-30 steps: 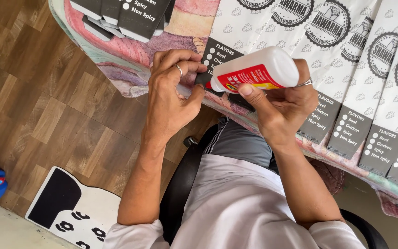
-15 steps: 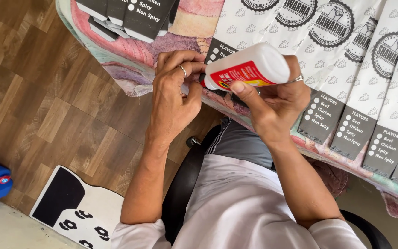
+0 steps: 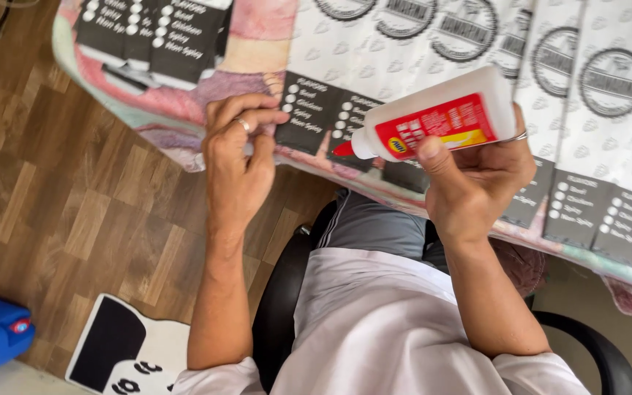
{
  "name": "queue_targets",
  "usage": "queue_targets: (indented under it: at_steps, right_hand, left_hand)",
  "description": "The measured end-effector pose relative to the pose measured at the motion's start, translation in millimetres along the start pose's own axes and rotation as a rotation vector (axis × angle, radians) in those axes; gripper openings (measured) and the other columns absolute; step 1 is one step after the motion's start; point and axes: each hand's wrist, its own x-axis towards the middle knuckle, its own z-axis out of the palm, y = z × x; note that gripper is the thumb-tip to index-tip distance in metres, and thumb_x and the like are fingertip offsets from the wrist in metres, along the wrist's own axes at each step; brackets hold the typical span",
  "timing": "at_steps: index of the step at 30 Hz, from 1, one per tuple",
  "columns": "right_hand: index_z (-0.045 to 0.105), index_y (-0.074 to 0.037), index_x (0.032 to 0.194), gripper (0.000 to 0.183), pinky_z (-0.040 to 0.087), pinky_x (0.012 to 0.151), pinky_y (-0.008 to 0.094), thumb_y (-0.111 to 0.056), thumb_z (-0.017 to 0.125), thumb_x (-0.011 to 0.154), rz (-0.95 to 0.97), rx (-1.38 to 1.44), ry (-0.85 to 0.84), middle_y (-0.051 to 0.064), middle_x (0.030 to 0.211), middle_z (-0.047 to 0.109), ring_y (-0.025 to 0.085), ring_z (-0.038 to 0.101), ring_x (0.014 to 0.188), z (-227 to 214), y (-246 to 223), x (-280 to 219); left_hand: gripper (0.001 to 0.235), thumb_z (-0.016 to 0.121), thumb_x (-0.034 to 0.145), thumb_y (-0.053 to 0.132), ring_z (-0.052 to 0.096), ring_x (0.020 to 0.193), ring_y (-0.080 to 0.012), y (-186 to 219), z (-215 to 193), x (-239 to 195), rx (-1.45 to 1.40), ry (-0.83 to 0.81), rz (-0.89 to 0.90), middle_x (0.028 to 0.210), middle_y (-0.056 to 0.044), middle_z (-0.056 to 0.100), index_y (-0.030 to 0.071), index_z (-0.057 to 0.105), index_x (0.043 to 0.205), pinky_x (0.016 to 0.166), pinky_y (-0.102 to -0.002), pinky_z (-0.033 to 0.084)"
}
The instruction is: The person folds printed paper sheets into small rectangular packages and secures the edges with glue. They repeatedly pick up a sheet, fold it, apply glue to the flap, and press it closed, then place the finished package on the table.
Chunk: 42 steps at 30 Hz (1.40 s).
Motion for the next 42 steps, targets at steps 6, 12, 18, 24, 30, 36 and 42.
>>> queue_targets:
  at_steps: [6,12,18,24,30,36,42]
  right_hand:
    - [0.061,-0.002,0.100,0.010,0.049,0.080,0.028,0.002,0.069,0.100,0.146,0.255,0.141,0.003,0.089,0.061,0.012,0.055,0.084,-40,-26,14]
    - [0.060,-0.003,0.115,0.040,0.060,0.079,0.033,0.001,0.084,0.083,0.056,0.167,0.087,0.010,0.100,0.069,0.021,0.069,0.087,-14,-15,6]
    - [0.074,0.000,0.086,0.020,0.049,0.085,0.033,-0.012,0.089,0.081,-0.032,-0.163,-0.077,0.010,0.095,0.065,0.023,0.059,0.091,26,-6,3]
    - [0.071,0.001,0.092,0.021,0.051,0.086,0.035,-0.010,0.088,0.082,-0.010,-0.110,-0.134,0.012,0.096,0.066,0.023,0.061,0.093,29,9,2]
    - [0.069,0.001,0.097,0.024,0.052,0.088,0.037,-0.007,0.086,0.083,0.002,-0.050,-0.184,0.014,0.098,0.067,0.024,0.063,0.095,22,15,-6]
    - [0.067,0.001,0.102,0.027,0.054,0.089,0.040,-0.005,0.085,0.084,0.010,0.010,-0.210,0.016,0.100,0.068,0.025,0.064,0.097,26,24,-7]
    - [0.064,0.002,0.108,0.030,0.055,0.090,0.042,-0.002,0.084,0.085,0.013,0.075,-0.198,0.018,0.102,0.069,0.026,0.066,0.100,45,35,-5]
  left_hand:
    - [0.027,0.054,0.088,-0.008,0.053,0.109,-0.0246,8,-4,-1,0.040,0.006,-0.007,0.113,-0.006,0.067,0.001,0.076,0.102,0.089,-0.035,0.051]
    - [0.030,0.066,0.077,-0.001,0.054,0.110,-0.0262,8,-4,-2,0.090,0.002,0.000,0.117,-0.006,0.067,0.005,0.075,0.105,0.099,-0.040,0.047]
    - [0.033,0.073,0.067,-0.004,0.060,0.107,-0.0298,-5,-6,-2,-0.008,0.027,0.023,0.109,-0.011,0.070,0.004,0.078,0.100,0.101,-0.041,0.047]
    - [0.039,0.072,0.065,-0.006,0.059,0.110,-0.0297,-8,-5,-4,-0.030,0.017,0.021,0.112,-0.010,0.069,0.004,0.077,0.102,0.103,-0.041,0.045]
    - [0.039,0.071,0.065,-0.006,0.057,0.110,-0.0306,-9,-4,-5,-0.079,0.011,0.022,0.113,-0.011,0.068,0.003,0.076,0.103,0.104,-0.043,0.043]
    - [0.040,0.072,0.066,-0.006,0.057,0.112,-0.0318,-7,-4,-5,-0.094,0.010,0.034,0.115,-0.012,0.067,0.002,0.075,0.104,0.105,-0.044,0.042]
    - [0.040,0.071,0.066,-0.006,0.056,0.112,-0.0314,-7,-5,-4,-0.090,0.002,0.046,0.114,-0.011,0.066,0.002,0.075,0.105,0.105,-0.044,0.041]
